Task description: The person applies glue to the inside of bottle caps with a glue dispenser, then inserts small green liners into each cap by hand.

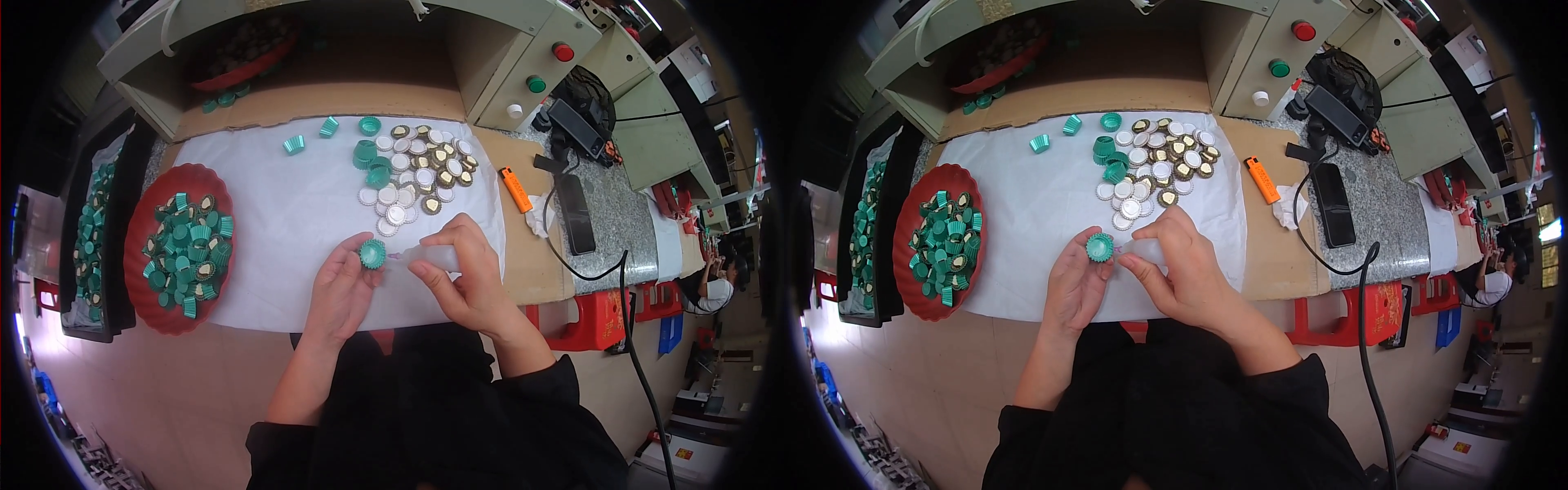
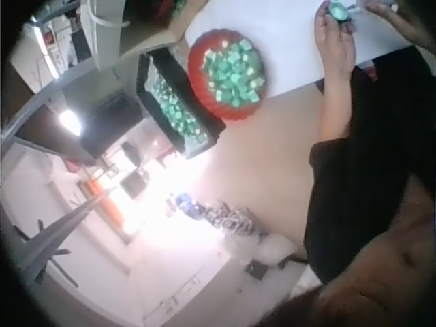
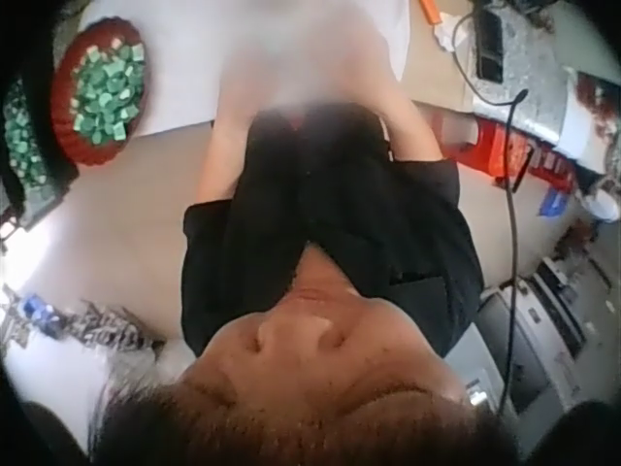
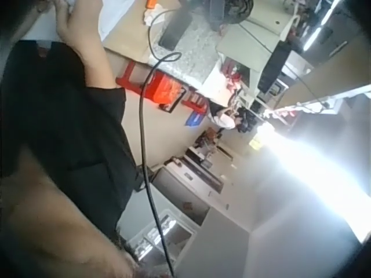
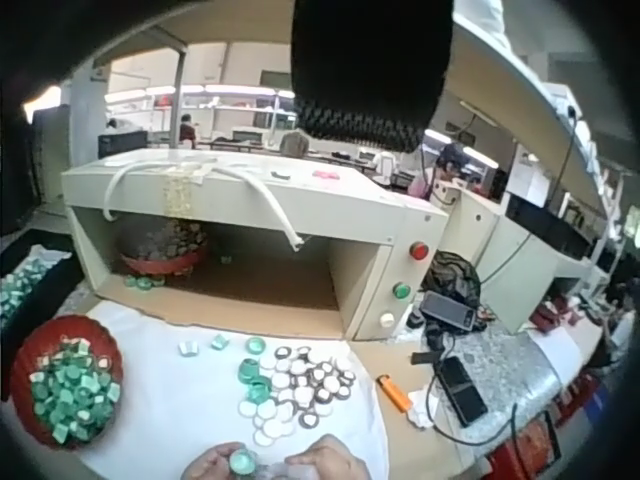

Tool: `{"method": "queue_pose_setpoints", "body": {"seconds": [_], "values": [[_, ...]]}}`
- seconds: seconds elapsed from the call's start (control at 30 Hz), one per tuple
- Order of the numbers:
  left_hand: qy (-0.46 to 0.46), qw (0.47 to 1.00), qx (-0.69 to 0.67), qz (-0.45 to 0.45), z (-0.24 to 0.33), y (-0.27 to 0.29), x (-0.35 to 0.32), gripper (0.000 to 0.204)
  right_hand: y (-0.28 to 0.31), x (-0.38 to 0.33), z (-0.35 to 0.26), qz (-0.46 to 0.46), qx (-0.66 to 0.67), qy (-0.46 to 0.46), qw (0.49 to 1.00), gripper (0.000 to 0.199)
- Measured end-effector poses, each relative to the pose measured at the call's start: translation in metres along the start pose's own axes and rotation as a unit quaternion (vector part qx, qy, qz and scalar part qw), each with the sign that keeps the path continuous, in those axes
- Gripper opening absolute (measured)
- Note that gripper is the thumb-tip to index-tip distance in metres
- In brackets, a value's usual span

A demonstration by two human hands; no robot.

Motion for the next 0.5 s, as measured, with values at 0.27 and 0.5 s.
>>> {"method": "queue_pose_setpoints", "body": {"seconds": [0.27,0.5], "values": [[0.01,1.0,0.009,-0.011,-0.001,-0.004,-0.001,0.035,-0.002,-0.001,0.011,-0.004,0.06,-0.036,0.998,0.019],[0.028,1.0,-0.001,-0.013,-0.006,-0.001,0.0,0.036,-0.006,-0.006,0.023,0.063,0.095,-0.053,0.992,0.021]]}}
Point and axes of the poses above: each hand's wrist, its own x-axis towards the middle knuckle, its own y-axis out of the back of the hand, z = x × y, the point moved 10 cm from there along x, towards the middle knuckle, and after that the axes turned 2 degrees about x, right-handed, at the moved point
